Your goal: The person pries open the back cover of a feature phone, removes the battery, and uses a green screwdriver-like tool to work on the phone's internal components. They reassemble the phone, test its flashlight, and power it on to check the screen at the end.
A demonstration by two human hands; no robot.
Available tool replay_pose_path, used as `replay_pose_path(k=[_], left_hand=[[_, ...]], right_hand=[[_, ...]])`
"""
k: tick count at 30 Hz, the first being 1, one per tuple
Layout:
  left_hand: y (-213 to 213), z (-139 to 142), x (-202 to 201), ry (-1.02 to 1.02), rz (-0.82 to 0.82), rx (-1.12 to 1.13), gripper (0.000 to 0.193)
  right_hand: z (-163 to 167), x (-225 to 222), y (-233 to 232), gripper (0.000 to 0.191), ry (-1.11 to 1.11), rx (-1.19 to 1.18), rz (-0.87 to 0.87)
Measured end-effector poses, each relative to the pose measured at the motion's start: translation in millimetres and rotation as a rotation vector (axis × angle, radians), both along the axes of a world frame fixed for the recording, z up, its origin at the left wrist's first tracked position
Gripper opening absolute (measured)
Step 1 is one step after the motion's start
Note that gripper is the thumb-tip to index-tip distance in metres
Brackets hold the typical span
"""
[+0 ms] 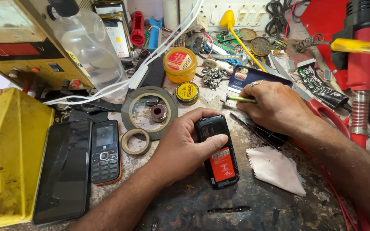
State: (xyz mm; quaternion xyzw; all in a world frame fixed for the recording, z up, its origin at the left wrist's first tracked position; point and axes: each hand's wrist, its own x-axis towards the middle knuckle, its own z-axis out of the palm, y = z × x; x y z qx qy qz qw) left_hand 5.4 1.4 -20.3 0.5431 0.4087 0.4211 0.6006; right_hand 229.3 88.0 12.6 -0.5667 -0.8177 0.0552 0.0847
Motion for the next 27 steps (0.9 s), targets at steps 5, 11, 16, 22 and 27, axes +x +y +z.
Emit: replay_pose_path(k=[5,11,16,22,27], left_hand=[[-1,1,1,-0.004,0.014,0.057,0.043],[-3,2,2,-0.172,0.022,0.108,0.04],[-8,6,4,-0.214,0.03,0.12,0.039],[-10,10,4,-0.178,0.044,0.132,0.041],[-10,10,5,-0.175,0.054,0.132,0.044]], right_hand=[[-3,2,-2,0.024,0.129,0.032,0.117],[4,-1,-23,0.015,1.013,-0.615,0.274],[7,-4,-30,0.016,1.124,-0.678,0.246],[4,-5,-31,0.014,1.152,-0.656,0.259],[1,-7,-30,0.013,1.141,-0.575,0.249]])
